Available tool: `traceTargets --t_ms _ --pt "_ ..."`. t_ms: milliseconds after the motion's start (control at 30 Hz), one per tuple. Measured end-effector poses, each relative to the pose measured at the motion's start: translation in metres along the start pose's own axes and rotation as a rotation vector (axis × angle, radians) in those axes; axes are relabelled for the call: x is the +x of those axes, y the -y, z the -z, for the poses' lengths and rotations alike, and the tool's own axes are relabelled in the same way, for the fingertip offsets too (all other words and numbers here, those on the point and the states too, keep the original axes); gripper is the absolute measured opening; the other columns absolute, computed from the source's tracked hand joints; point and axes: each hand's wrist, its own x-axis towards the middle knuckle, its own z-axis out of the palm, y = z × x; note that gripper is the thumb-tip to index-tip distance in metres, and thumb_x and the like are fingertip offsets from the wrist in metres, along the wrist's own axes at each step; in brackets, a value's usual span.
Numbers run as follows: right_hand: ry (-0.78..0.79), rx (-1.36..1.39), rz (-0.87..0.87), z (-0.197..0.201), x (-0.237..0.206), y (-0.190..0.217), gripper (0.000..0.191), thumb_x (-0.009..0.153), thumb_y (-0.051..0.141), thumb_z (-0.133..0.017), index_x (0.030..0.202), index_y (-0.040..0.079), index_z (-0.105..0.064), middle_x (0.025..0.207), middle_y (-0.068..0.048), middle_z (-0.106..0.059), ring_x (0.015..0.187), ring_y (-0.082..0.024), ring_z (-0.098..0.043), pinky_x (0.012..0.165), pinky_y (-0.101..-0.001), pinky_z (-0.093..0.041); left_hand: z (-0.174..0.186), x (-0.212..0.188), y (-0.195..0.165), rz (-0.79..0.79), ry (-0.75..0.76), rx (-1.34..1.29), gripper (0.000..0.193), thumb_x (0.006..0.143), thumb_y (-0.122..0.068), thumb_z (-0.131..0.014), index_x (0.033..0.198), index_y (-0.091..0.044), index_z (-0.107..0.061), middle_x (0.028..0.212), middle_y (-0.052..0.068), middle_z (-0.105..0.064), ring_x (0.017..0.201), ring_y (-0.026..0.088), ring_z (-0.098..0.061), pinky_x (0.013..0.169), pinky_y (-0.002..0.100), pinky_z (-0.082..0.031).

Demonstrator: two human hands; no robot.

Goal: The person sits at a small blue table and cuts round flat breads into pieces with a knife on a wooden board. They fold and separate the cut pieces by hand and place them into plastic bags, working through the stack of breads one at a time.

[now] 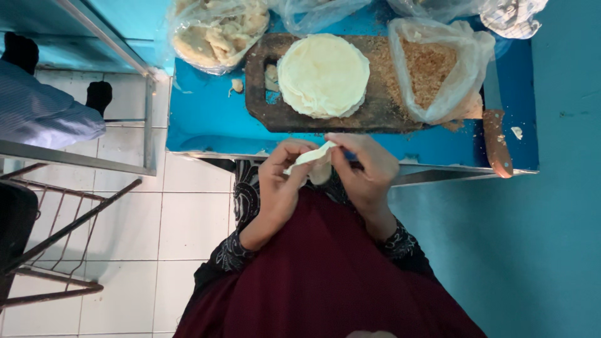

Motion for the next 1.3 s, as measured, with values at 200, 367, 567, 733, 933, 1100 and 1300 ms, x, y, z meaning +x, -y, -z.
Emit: traceTargets --t_ms 200,367,567,733,933,1100,1300 --pt "0.071 0.639 -0.556 -0.001 -0.001 -0.028 0.016 0.1 -0.003 -0.071 0.116 -0.003 -0.074 0.099 -0.009 -0.076 0.087 -0.011 -0.071 0.078 -0.0261 -0.058 0.001 0.006 -0.002 0.256 -0.027 -0.434 0.009 0.106 -0.005 -0.058 0.113 0.001 -0.061 0.104 0.007 -0.07 0.092 0.011 -0.066 0.081 0.024 -0.052" --pt "0.044 0.672 -0.598 -0.002 0.015 -0.02 0.024 0.103 0.005 -0.06 0.125 0.002 -0.068 0.105 -0.006 -0.079 0.091 -0.012 -0.075 0.083 -0.0247 -0.062 0.0 0.013 -0.011 0.375 -0.118 -0.529 0.013 0.102 -0.011 -0.058 0.112 -0.003 -0.057 0.098 0.012 -0.074 0.082 0.016 -0.074 0.073 0.028 -0.06" --pt "0.142 -0.125 0.301 0.012 0.012 0.018 0.033 0.083 -0.003 -0.082 0.112 0.014 -0.076 0.11 -0.007 -0.068 0.093 -0.024 -0.066 0.076 -0.0308 -0.057 0.002 0.01 -0.011 0.218 -0.101 -0.397 0.018 0.11 -0.013 -0.063 0.121 -0.001 -0.059 0.095 0.009 -0.074 0.076 0.008 -0.069 0.063 0.02 -0.052" --pt "0.21 -0.126 0.221 0.008 0.011 0.012 0.028 0.083 -0.004 -0.081 0.107 0.011 -0.075 0.117 -0.008 -0.064 0.103 -0.026 -0.067 0.079 -0.0315 -0.059 0.003 0.01 -0.009 0.235 -0.146 -0.238 0.017 0.105 -0.015 -0.063 0.117 -0.004 -0.057 0.091 0.007 -0.074 0.073 0.007 -0.069 0.06 0.019 -0.05" --pt "0.294 0.037 0.154 0.013 0.009 -0.015 0.023 0.087 0.0 -0.082 0.104 0.01 -0.07 0.118 -0.012 -0.058 0.105 -0.023 -0.065 0.082 -0.0311 -0.059 0.009 0.014 -0.009 0.259 -0.136 -0.251 0.018 0.106 -0.018 -0.064 0.116 -0.004 -0.058 0.087 0.006 -0.072 0.068 0.006 -0.064 0.056 0.019 -0.048" --pt "0.333 0.242 0.143 0.019 0.01 -0.037 0.022 0.087 -0.003 -0.079 0.101 0.007 -0.065 0.116 -0.011 -0.057 0.106 -0.024 -0.062 0.091 -0.0317 -0.054 0.013 0.025 -0.006 0.281 -0.064 -0.39 0.017 0.106 -0.015 -0.065 0.116 -0.002 -0.058 0.095 0.008 -0.073 0.08 0.01 -0.069 0.068 0.023 -0.055" --pt "0.227 0.864 -0.414 0.004 -0.001 -0.044 0.011 0.099 -0.006 -0.065 0.105 0.003 -0.062 0.114 -0.008 -0.062 0.104 -0.015 -0.063 0.09 -0.0271 -0.057 0.008 0.03 -0.016 0.355 -0.05 -0.52 0.018 0.103 -0.013 -0.065 0.116 -0.002 -0.058 0.1 0.01 -0.073 0.086 0.014 -0.073 0.076 0.029 -0.061"
